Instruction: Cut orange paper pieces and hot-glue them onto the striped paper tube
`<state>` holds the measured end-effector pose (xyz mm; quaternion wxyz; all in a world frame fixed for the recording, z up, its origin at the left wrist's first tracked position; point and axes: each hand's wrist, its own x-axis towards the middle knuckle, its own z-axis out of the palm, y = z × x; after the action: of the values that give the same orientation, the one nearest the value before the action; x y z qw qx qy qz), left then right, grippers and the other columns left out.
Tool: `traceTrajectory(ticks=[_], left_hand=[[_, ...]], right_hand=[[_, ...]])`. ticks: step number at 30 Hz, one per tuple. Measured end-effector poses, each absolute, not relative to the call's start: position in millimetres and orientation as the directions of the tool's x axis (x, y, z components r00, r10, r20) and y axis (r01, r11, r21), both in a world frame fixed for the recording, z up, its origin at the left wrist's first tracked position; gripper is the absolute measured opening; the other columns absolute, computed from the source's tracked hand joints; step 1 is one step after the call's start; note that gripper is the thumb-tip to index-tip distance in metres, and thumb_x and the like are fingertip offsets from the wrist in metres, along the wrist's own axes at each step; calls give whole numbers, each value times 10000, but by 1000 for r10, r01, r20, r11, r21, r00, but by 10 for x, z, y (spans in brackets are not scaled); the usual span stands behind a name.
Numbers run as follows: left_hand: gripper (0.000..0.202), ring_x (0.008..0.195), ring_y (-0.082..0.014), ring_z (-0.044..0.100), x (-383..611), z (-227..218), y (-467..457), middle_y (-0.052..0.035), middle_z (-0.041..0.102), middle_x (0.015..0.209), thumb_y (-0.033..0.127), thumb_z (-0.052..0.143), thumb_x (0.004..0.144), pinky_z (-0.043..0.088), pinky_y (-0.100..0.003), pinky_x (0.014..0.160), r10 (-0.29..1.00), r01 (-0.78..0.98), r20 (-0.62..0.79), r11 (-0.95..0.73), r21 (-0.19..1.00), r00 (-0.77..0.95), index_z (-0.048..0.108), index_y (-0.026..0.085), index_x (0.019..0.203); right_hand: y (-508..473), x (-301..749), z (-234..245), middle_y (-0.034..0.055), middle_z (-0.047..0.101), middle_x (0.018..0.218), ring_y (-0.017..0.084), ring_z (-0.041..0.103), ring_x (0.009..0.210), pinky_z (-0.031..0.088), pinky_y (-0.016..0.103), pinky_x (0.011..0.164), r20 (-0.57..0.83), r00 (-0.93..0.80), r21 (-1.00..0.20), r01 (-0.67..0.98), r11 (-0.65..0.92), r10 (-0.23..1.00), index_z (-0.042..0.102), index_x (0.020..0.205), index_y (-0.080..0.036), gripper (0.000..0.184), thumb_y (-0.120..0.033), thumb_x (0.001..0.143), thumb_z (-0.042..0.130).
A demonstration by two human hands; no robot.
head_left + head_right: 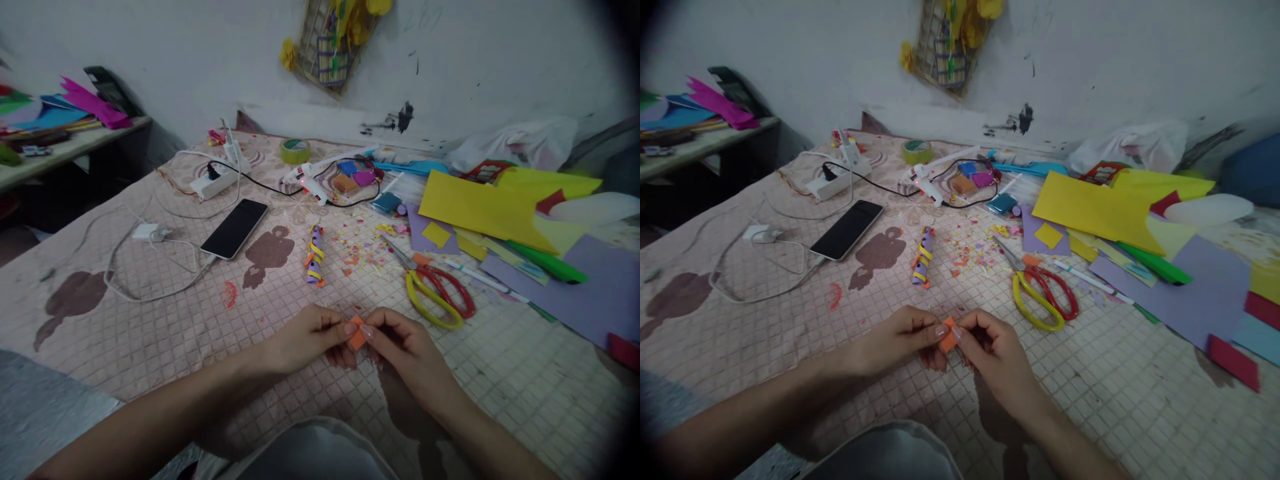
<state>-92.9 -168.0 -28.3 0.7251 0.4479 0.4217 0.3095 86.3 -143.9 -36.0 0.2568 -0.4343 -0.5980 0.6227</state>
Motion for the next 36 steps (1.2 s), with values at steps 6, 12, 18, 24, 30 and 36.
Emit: traceTrajectory(ticks=[6,12,18,24,30,36], left_hand=[[269,593,-89,561,-927,-313,-1704,-22,636,667,391,621,779,445,-208,597,835,-25,-317,366,930,450,661,125,784],[380,649,-127,605,-960,-325,-1670,-74,682,743,430,485,860,473,-254,653,809,-63,-327,406,912,488,682,112,791],[352,1026,-194,552,-960,-197,-1652,-87,583,1167,280,594,818,456,-320,837,949,46,71,-89,995,307,575,224,1165],[91,932,-170,590,-847,-34,-1566,-71,642,989,219,605,806,433,-314,865,925,28,135,-155,988,355,667,159,778],[153,542,-85,537,-825,-38,-1378,-13,598,631,270,618,776,407,-193,499,924,-22,-187,206,978,333,617,118,765],[292,508,-76,524,-790,-196,-1356,8,568,643,291,614,771,414,-201,478,925,-60,-179,210,976,334,620,127,1011]], right_hand=[[-1418,862,-340,-41,472,559,87,416,492,346,219,469,-229,-496,-970,190,-153,837,541,692,-183,238,-375,833,552],[-1380,901,-369,-44,485,538,79,422,472,349,209,456,-226,-487,-974,141,-180,844,554,676,-171,227,-347,815,585],[-1386,922,-415,-66,464,493,57,372,408,258,176,383,-385,-515,-827,-176,-534,766,517,677,-184,167,-286,774,607],[-1285,1023,-349,-31,510,606,75,416,441,296,199,396,-369,-614,-886,5,-463,698,529,731,-185,168,-341,782,562],[-636,1640,-373,69,571,843,225,534,783,411,343,691,266,-270,-502,781,372,926,550,798,-193,277,-464,757,588],[-423,1850,-552,109,612,930,284,581,829,438,349,647,170,-364,-279,874,399,916,488,1006,-188,454,-500,707,628]])
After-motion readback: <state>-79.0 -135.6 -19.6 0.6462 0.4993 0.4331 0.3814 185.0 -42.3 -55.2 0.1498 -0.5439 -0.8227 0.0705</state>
